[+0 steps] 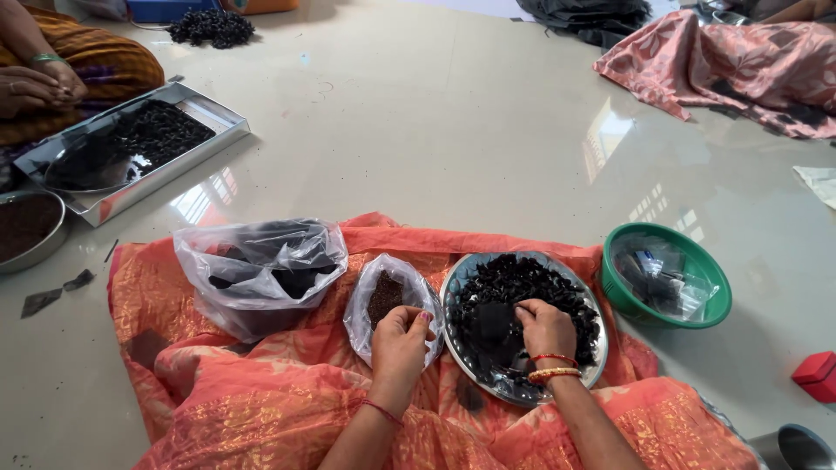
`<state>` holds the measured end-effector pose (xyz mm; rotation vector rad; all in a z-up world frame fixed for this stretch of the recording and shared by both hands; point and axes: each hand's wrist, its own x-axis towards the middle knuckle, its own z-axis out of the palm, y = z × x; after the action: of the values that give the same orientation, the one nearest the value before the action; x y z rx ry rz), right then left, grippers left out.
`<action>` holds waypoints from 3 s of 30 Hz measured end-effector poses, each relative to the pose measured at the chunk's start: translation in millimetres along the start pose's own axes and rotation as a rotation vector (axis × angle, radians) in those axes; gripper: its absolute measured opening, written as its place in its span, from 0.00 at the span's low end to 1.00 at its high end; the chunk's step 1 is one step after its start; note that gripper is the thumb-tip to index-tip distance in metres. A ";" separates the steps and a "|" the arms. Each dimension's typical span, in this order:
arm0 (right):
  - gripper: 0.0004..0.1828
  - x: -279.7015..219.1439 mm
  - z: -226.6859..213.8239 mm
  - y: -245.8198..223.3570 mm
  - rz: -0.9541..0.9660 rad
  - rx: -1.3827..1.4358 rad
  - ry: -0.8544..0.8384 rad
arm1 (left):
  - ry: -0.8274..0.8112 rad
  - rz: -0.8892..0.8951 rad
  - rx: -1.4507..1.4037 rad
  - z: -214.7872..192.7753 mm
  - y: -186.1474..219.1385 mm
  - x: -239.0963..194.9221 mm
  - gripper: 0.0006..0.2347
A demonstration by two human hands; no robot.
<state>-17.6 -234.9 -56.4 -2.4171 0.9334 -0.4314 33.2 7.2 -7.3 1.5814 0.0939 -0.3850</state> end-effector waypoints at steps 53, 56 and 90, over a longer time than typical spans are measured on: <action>0.08 -105.4 -59.4 -119.4 -0.815 -0.022 0.068 | -0.197 -0.124 -0.603 25.4 -31.0 -0.8 0.06; 0.06 -105.3 -62.3 -119.5 -0.759 -0.035 0.037 | -0.202 -0.135 -0.590 26.4 -31.3 -1.3 0.06; 0.04 -102.3 -46.9 -78.1 -0.297 0.555 -0.085 | -0.302 -0.307 -0.453 21.0 -22.2 -11.4 0.06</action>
<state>-70.7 -130.7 14.9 -2.0354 0.3486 -0.5982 12.2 -10.1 -25.0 1.0492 0.1783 -0.7804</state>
